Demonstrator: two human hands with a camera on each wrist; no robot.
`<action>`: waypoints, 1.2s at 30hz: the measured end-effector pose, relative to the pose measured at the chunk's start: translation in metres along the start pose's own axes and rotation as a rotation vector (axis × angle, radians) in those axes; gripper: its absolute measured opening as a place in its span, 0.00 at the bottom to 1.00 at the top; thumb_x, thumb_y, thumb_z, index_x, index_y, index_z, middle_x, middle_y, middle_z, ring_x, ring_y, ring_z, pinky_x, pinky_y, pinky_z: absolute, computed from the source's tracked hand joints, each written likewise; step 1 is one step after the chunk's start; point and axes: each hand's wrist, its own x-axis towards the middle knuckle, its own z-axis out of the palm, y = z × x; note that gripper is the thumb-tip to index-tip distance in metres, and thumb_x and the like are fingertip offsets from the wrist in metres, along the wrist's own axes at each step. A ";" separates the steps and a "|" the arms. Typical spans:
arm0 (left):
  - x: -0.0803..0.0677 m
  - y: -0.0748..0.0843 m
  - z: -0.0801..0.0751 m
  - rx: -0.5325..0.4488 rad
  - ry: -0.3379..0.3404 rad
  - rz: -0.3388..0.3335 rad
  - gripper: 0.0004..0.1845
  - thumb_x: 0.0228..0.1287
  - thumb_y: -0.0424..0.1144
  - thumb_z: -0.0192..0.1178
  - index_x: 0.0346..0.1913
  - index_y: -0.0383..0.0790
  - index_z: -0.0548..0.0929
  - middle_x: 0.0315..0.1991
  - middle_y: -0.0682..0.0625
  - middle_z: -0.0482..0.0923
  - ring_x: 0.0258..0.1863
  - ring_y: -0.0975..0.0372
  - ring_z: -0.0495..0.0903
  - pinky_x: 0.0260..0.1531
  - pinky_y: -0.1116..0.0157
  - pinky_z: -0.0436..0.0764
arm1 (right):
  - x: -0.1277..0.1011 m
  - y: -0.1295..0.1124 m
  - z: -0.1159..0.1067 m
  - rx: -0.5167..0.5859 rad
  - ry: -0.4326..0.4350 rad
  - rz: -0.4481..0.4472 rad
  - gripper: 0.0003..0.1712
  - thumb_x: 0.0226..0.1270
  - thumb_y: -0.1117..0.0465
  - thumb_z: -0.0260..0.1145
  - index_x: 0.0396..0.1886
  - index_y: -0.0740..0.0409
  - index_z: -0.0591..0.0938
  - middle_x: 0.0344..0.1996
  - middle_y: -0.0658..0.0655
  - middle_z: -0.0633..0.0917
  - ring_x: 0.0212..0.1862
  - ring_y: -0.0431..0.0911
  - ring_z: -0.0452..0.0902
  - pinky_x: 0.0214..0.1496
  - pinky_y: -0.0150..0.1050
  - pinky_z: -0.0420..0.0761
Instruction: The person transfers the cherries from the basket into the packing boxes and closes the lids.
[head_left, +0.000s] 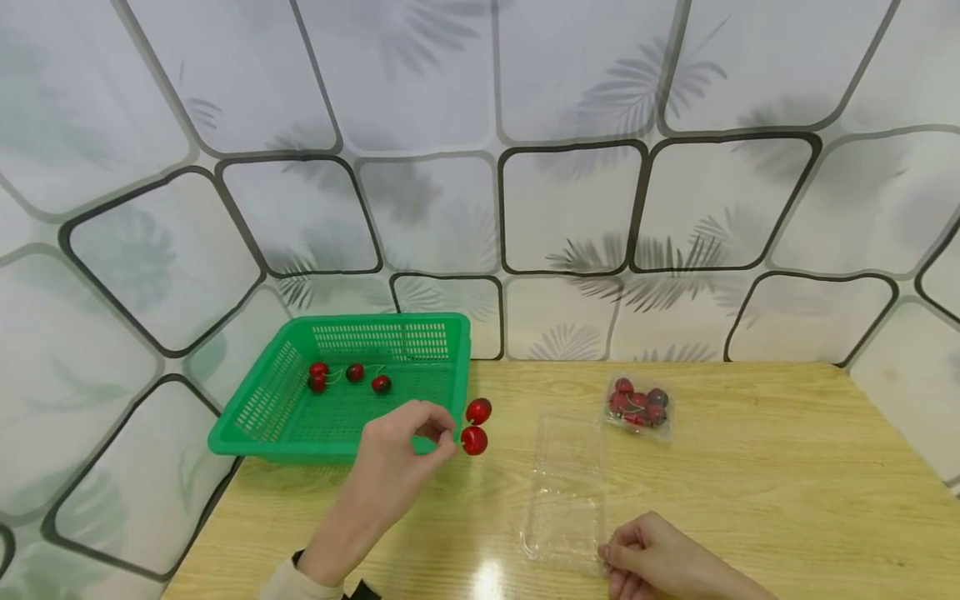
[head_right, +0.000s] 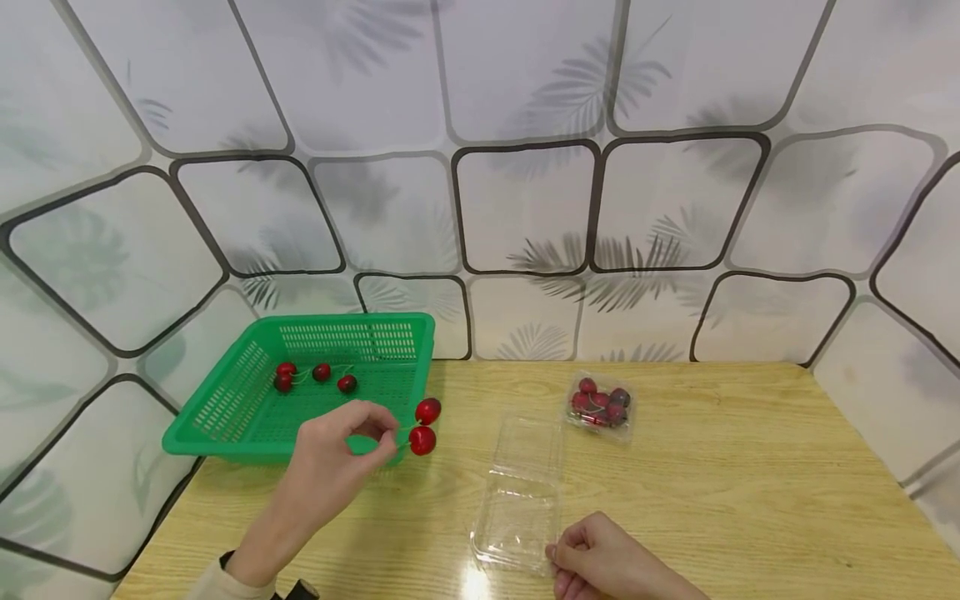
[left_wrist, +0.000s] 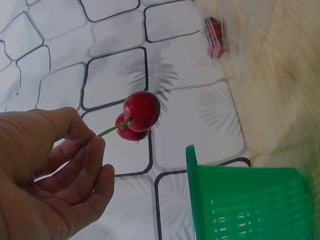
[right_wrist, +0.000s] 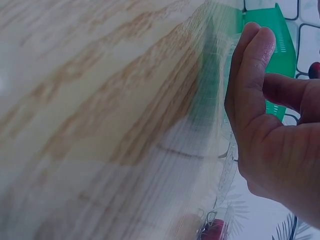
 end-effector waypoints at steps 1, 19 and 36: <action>-0.001 0.001 0.001 -0.006 -0.010 0.004 0.14 0.54 0.22 0.68 0.34 0.47 0.84 0.31 0.58 0.85 0.30 0.74 0.82 0.34 0.75 0.83 | 0.000 0.000 0.000 0.000 -0.002 -0.002 0.21 0.80 0.60 0.57 0.36 0.78 0.82 0.25 0.50 0.86 0.26 0.35 0.82 0.26 0.22 0.80; -0.021 0.009 0.039 -0.138 -0.165 0.069 0.11 0.54 0.22 0.66 0.34 0.43 0.84 0.31 0.54 0.84 0.30 0.73 0.82 0.33 0.75 0.83 | 0.000 -0.001 -0.001 0.002 -0.006 0.000 0.20 0.80 0.60 0.57 0.36 0.74 0.83 0.25 0.51 0.87 0.26 0.35 0.83 0.27 0.23 0.81; -0.038 0.010 0.071 -0.284 -0.337 -0.019 0.09 0.57 0.22 0.65 0.34 0.40 0.84 0.32 0.52 0.85 0.31 0.76 0.79 0.34 0.73 0.85 | 0.000 -0.004 0.003 -0.026 0.038 0.057 0.18 0.79 0.59 0.59 0.34 0.69 0.84 0.24 0.50 0.86 0.25 0.36 0.83 0.26 0.24 0.81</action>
